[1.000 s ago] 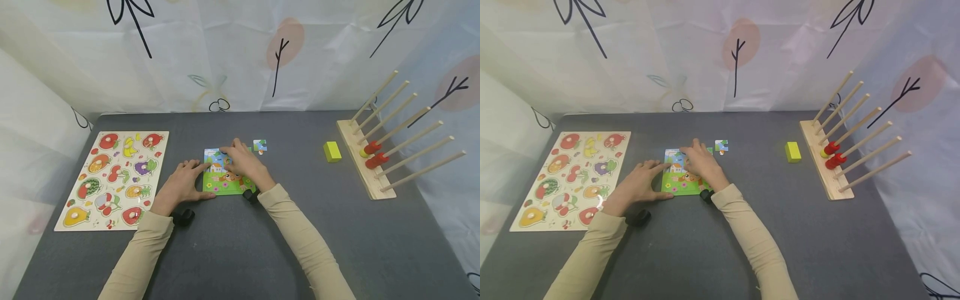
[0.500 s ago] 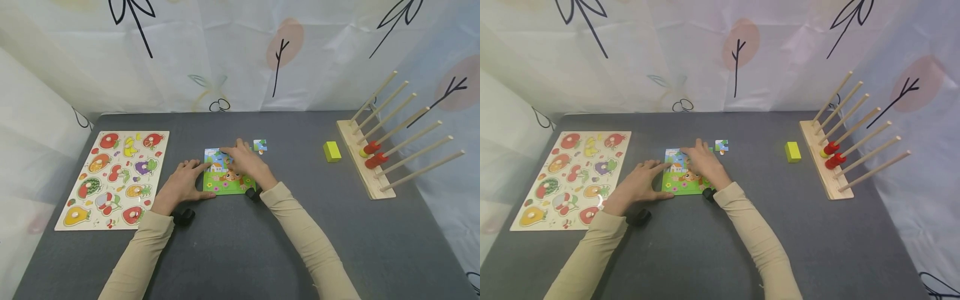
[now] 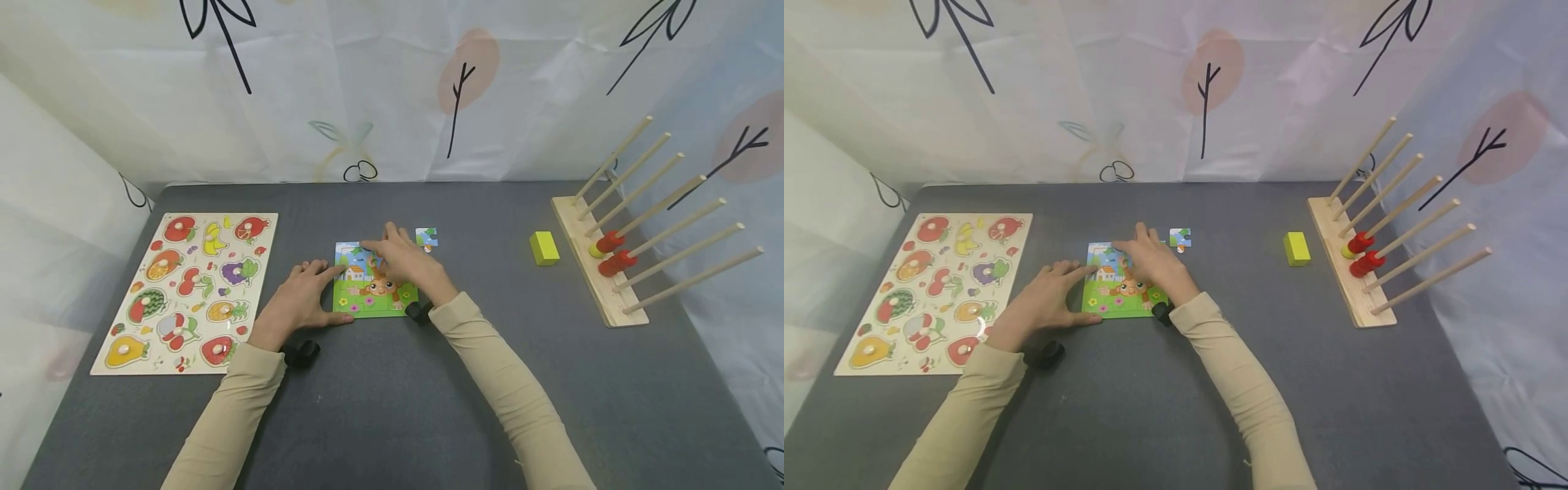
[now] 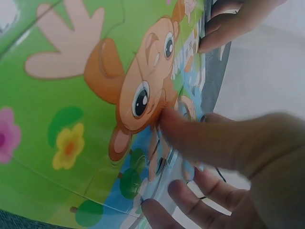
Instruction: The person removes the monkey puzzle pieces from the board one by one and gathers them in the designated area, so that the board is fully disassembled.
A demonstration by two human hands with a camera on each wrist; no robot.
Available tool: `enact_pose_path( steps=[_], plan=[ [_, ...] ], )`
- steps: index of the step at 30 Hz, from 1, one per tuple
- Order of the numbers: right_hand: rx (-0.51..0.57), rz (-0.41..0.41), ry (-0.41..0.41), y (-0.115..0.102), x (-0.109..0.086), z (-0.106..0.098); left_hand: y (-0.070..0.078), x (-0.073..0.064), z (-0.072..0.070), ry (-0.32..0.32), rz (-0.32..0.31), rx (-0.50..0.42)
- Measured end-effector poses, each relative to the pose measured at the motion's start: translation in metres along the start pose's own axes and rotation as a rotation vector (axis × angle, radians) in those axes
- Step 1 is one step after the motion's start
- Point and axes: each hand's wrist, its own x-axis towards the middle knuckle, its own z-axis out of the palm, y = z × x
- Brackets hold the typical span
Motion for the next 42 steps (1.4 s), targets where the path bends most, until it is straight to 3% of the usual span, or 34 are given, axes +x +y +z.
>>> enact_pose_path(
  steps=[13, 21, 32, 42],
  plan=[
    [-0.012, -0.045, 0.025, 0.005, -0.003, -0.003, 0.001, 0.001, 0.000, -0.008, -0.004, -0.006],
    [-0.032, -0.062, 0.074, 0.018, -0.008, -0.015, 0.000, 0.001, 0.001, -0.004, -0.002, -0.008],
    [-0.054, 0.062, 0.056, 0.063, -0.022, -0.038, -0.001, 0.001, 0.002, 0.004, 0.002, -0.009],
    [-0.032, 0.158, 0.062, 0.104, -0.035, -0.046, -0.001, 0.001, 0.002, 0.006, 0.008, -0.005]
  ],
)
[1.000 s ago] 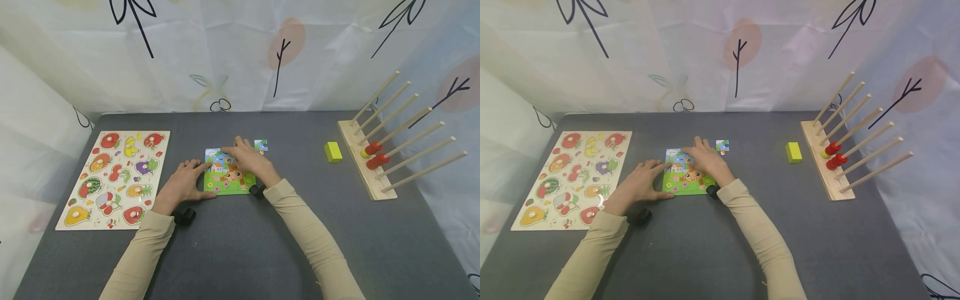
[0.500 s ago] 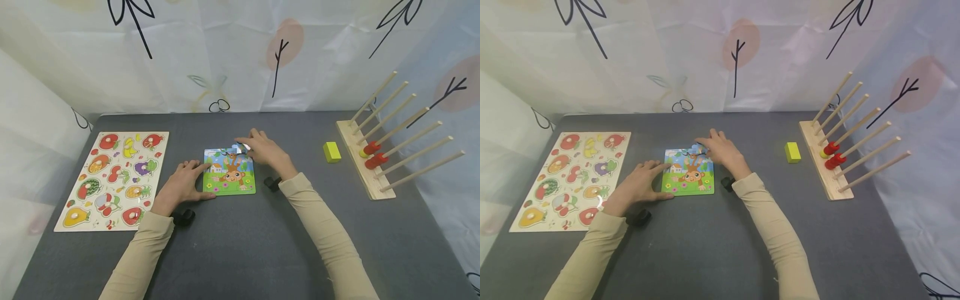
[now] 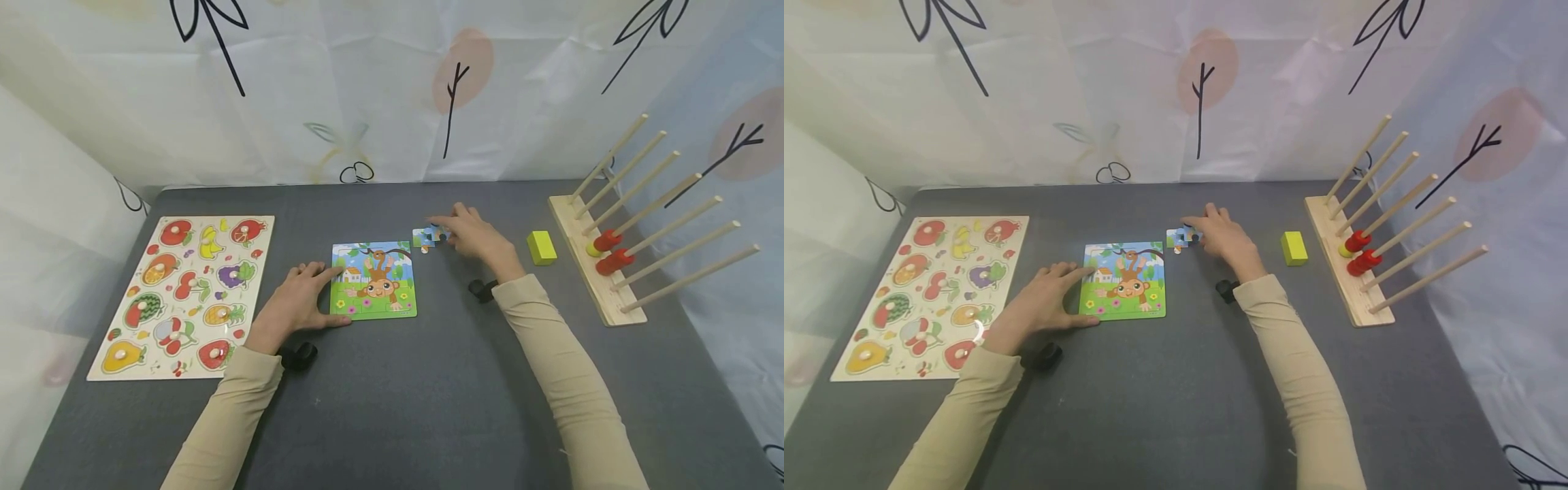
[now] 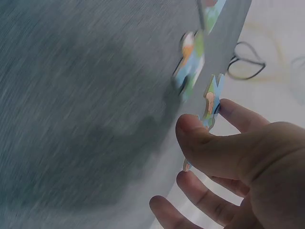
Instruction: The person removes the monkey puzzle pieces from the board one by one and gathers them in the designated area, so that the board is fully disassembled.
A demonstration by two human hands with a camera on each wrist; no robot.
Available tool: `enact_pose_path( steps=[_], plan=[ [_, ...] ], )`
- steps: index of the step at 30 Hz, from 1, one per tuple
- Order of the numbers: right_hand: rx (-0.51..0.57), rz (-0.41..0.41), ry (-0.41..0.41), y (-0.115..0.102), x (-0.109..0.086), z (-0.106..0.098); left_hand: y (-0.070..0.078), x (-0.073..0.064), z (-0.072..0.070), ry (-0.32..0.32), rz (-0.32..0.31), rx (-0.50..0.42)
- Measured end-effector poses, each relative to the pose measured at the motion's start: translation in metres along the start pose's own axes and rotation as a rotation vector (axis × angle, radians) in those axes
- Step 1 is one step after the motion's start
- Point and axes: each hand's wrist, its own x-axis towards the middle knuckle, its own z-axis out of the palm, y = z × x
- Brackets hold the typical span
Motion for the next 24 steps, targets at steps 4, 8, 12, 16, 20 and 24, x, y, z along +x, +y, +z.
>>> enact_pose_path(
  steps=[4, 8, 12, 16, 20, 24],
  plan=[
    [0.013, 0.024, -0.003, 0.014, -0.001, 0.001, 0.000, 0.000, 0.000, 0.006, 0.003, 0.000],
    [0.019, 0.038, -0.013, 0.023, -0.001, 0.004, 0.000, 0.000, 0.000, 0.010, 0.006, -0.001],
    [0.024, 0.040, -0.032, 0.026, 0.000, 0.006, 0.000, 0.000, -0.001, 0.011, 0.009, -0.001],
    [0.021, 0.041, -0.034, 0.026, 0.000, 0.006, 0.000, 0.000, 0.000, 0.013, 0.010, 0.001],
    [0.021, 0.052, -0.032, 0.025, 0.000, 0.006, 0.000, 0.000, 0.001, 0.016, 0.006, 0.005],
    [0.032, 0.053, -0.046, 0.026, 0.000, 0.007, 0.001, 0.000, 0.001, 0.012, -0.003, 0.004]
  ],
)
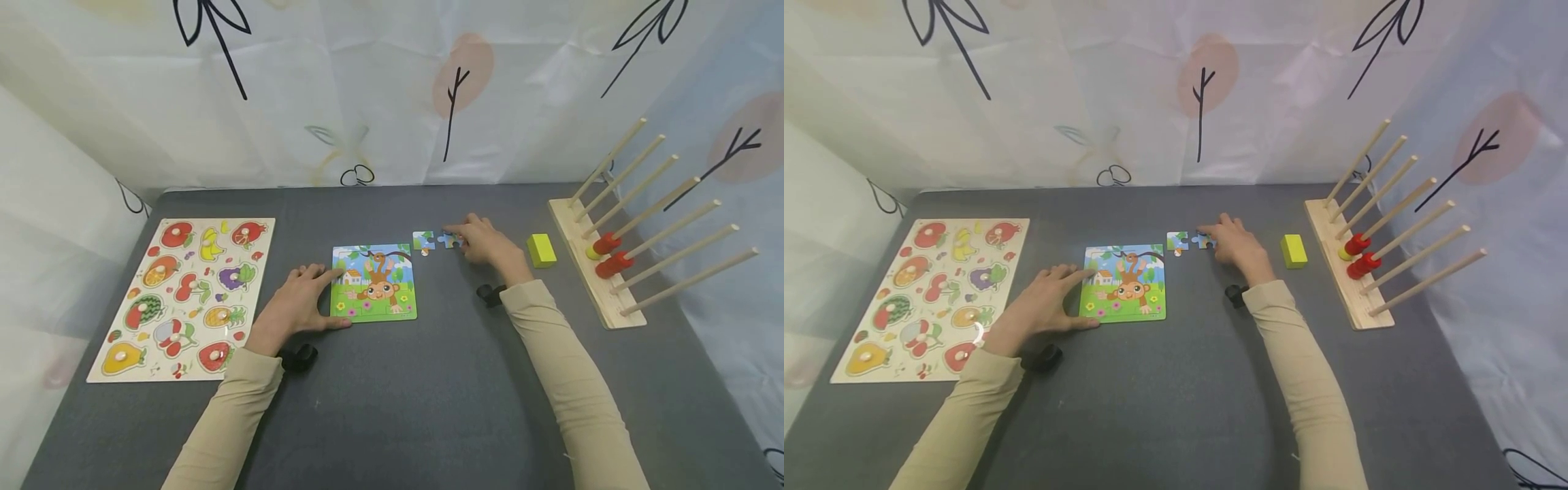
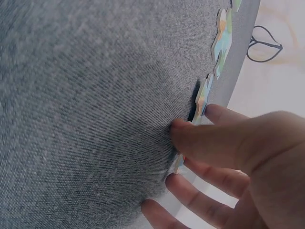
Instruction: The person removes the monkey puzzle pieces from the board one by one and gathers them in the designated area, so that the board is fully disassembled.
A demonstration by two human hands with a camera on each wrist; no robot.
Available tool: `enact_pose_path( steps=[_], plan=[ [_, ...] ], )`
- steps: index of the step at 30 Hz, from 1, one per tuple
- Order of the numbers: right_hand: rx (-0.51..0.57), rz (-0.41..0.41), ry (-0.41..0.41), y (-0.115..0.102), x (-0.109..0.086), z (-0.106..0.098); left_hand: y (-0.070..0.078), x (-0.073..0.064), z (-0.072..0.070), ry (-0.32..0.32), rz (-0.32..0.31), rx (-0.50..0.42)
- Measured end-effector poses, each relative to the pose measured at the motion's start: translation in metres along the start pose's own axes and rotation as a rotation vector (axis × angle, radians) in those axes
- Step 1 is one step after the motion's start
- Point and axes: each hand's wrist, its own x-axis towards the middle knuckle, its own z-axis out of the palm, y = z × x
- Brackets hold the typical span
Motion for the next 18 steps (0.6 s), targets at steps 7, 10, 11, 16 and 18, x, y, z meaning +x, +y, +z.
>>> enact_pose_path(
  steps=[7, 10, 11, 16, 18],
  plan=[
    [0.012, -0.016, -0.011, 0.0016, -0.0006, 0.0010, 0.0015, -0.0011, -0.0006, 0.000, 0.001, -0.003],
    [0.010, -0.026, -0.008, 0.0018, -0.0006, 0.0013, 0.0024, -0.0018, -0.0012, -0.002, -0.001, -0.005],
    [0.008, -0.031, -0.005, 0.0018, -0.0008, 0.0011, 0.0025, -0.0018, -0.0013, -0.003, -0.002, -0.005],
    [-0.006, -0.039, 0.017, 0.0008, -0.0017, 0.0008, 0.0025, -0.0015, -0.0018, -0.004, -0.002, 0.000],
    [-0.006, -0.040, 0.036, -0.0010, -0.0029, 0.0004, 0.0021, -0.0014, -0.0017, -0.005, -0.001, 0.002]
  ],
)
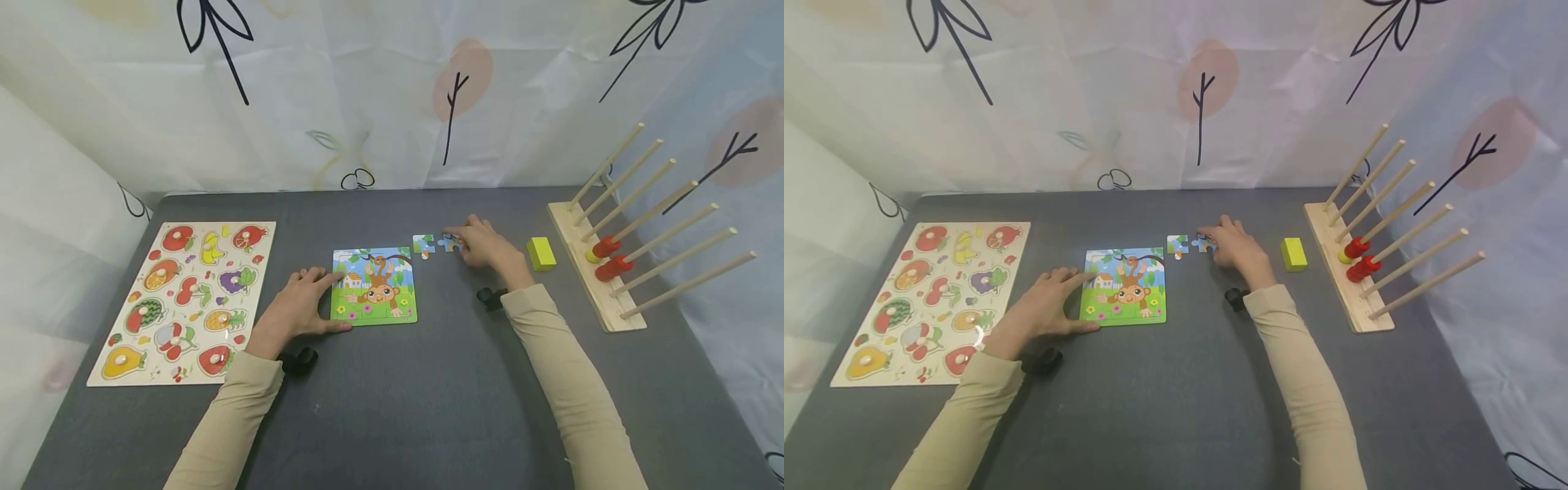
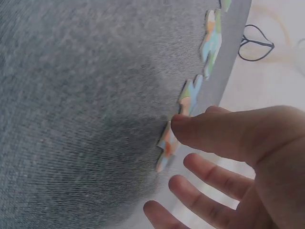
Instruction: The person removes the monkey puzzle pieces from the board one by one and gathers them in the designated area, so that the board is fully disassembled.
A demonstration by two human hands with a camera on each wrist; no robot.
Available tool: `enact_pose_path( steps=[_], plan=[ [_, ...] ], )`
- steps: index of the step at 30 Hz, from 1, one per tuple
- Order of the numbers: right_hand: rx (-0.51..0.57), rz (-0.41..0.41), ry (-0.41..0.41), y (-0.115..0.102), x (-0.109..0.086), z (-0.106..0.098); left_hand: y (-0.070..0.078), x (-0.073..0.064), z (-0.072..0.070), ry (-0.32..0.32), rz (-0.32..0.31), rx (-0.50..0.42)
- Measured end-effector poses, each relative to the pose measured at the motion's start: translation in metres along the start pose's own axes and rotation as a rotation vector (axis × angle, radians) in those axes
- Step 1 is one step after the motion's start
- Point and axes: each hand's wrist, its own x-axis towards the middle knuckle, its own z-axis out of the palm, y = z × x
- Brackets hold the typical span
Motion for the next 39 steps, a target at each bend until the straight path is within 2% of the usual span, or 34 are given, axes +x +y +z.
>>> enact_pose_path(
  steps=[6, 19, 26, 39],
  plan=[
    [0.039, -0.027, 0.068, -0.011, -0.006, -0.002, -0.001, 0.000, 0.001, 0.005, 0.003, -0.001],
    [0.133, -0.129, 0.096, -0.051, -0.010, 0.007, -0.001, 0.000, 0.001, 0.006, 0.009, -0.005],
    [0.110, -0.218, 0.075, -0.070, -0.006, 0.024, -0.001, 0.000, 0.001, 0.011, 0.011, -0.005],
    [0.032, -0.217, 0.025, -0.092, -0.002, 0.044, -0.002, 0.000, 0.001, 0.004, 0.008, -0.005]
  ],
)
